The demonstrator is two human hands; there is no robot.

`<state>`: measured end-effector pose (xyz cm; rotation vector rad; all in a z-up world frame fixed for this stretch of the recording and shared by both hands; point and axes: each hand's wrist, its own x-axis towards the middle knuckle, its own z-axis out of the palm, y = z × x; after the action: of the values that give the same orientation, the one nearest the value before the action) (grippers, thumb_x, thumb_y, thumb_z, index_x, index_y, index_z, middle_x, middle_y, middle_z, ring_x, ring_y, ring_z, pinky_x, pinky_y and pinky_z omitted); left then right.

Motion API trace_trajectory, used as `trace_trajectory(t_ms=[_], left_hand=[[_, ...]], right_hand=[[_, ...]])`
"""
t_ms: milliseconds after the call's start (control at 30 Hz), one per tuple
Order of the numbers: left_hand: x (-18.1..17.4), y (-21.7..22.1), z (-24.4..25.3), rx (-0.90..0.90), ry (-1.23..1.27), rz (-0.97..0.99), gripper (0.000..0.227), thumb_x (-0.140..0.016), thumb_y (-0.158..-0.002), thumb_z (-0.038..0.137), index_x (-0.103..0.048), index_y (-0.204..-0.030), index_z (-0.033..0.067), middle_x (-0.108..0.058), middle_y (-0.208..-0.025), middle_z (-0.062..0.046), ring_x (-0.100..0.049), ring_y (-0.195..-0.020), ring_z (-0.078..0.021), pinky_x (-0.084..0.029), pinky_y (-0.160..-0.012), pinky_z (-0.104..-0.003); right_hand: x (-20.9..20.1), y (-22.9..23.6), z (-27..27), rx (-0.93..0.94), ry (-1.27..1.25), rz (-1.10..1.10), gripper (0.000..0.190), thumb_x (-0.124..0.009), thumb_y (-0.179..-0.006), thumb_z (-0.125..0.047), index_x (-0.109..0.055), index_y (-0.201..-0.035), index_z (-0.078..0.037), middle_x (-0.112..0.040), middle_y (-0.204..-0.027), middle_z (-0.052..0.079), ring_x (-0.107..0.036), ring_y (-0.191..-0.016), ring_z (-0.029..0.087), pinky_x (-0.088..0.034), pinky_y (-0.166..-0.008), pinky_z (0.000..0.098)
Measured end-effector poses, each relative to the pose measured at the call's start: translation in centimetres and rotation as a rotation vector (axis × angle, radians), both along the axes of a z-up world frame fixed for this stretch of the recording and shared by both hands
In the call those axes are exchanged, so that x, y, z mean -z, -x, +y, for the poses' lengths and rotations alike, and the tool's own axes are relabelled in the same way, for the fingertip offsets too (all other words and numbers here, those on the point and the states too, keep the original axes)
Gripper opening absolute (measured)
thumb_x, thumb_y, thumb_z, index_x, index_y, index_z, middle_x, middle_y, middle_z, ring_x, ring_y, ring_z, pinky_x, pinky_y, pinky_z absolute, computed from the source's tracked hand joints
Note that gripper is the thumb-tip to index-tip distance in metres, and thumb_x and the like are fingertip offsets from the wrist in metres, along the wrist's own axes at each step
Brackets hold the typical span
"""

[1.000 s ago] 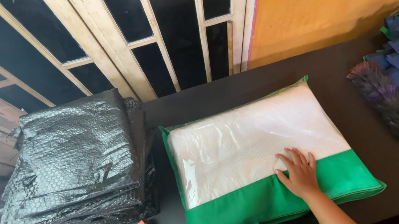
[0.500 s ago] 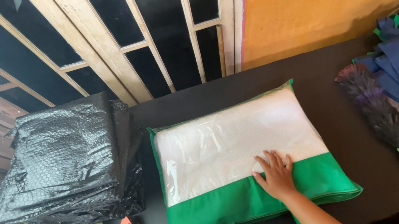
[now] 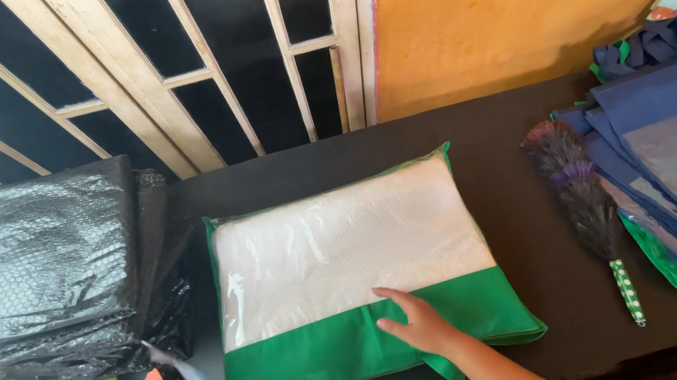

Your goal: Packing a plastic-wrapped pillow into a green reusable tote bag and dusting it.

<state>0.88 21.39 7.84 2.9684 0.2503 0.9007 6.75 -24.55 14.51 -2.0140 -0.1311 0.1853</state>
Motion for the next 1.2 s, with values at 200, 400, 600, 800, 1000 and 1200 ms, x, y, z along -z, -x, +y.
trace_trajectory(t_ms=[200, 400, 600, 800, 1000, 1200], left_hand=[[-7.7, -4.1, -22.8, 0.835, 0.108, -0.006, 0.044, -0.061, -0.084, 0.009, -0.069, -0.126, 0.0180, -0.075, -0.123, -0.001, -0.075, -0.092, -0.0207, -0.055, -0.063, -0.037], [-4.6, -6.2, -24.9, 1.041, -0.056, 0.526, 0.074, -0.085, -0.079, 0.046, -0.053, -0.143, 0.0272, -0.045, -0.152, -0.006, -0.042, -0.137, -0.0350, -0.036, -0.100, -0.060], [-2.4, -8.7, -19.8, 0.558, -0.225, 0.792, 0.108, -0.082, -0.085, 0.054, -0.010, -0.164, 0.0399, -0.001, -0.173, -0.003, -0.006, -0.157, -0.0408, -0.023, -0.114, -0.072], [0.3, -11.4, -23.0, 0.556, -0.168, 0.736, 0.112, -0.083, -0.084, 0.053, -0.009, -0.165, 0.0310, 0.000, -0.173, -0.009, -0.003, -0.155, -0.0484, -0.023, -0.110, -0.077], [-5.8, -10.6, -24.2, 0.652, -0.225, 0.908, 0.143, -0.091, -0.073, 0.068, 0.006, -0.166, 0.0229, 0.017, -0.170, -0.022, 0.010, -0.152, -0.0591, -0.012, -0.111, -0.082], [-2.8, -8.6, -21.9, 1.047, -0.373, 0.668, 0.057, -0.063, -0.093, 0.037, -0.041, -0.145, 0.0305, -0.008, -0.168, -0.017, -0.009, -0.146, -0.0622, -0.021, -0.105, -0.086]], right_hand=[[4.7, 1.8, 1.9, 0.077, -0.884, 0.339, 0.080, -0.072, -0.086, -0.043, -0.038, -0.153, -0.015, -0.057, -0.147, 0.012, -0.063, -0.125, 0.027, -0.059, -0.094, 0.0434], [6.2, 0.7, -2.5, 0.770, -0.574, 0.445, 0.055, -0.069, -0.089, -0.028, -0.065, -0.141, -0.013, -0.072, -0.136, 0.006, -0.065, -0.124, 0.022, -0.048, -0.102, 0.0377], [5.2, -2.3, -5.4, 0.842, -0.698, 0.528, 0.040, -0.072, -0.087, -0.018, -0.071, -0.126, -0.008, -0.078, -0.112, 0.012, -0.074, -0.096, 0.030, -0.058, -0.074, 0.0431], [8.4, -8.8, -8.9, 0.801, -0.700, 0.345, 0.042, -0.075, -0.084, -0.014, -0.072, -0.124, -0.003, -0.077, -0.110, 0.014, -0.073, -0.093, 0.027, -0.057, -0.073, 0.0412], [5.5, -9.9, -10.9, 0.647, -0.686, 0.508, 0.043, -0.070, -0.090, -0.021, -0.066, -0.132, -0.013, -0.075, -0.115, 0.011, -0.073, -0.099, 0.030, -0.059, -0.077, 0.0458], [6.0, -3.3, -15.7, 0.752, -0.972, 0.484, 0.046, -0.076, -0.085, -0.010, -0.066, -0.129, -0.016, -0.074, -0.114, 0.007, -0.071, -0.099, 0.025, -0.059, -0.075, 0.0428]])
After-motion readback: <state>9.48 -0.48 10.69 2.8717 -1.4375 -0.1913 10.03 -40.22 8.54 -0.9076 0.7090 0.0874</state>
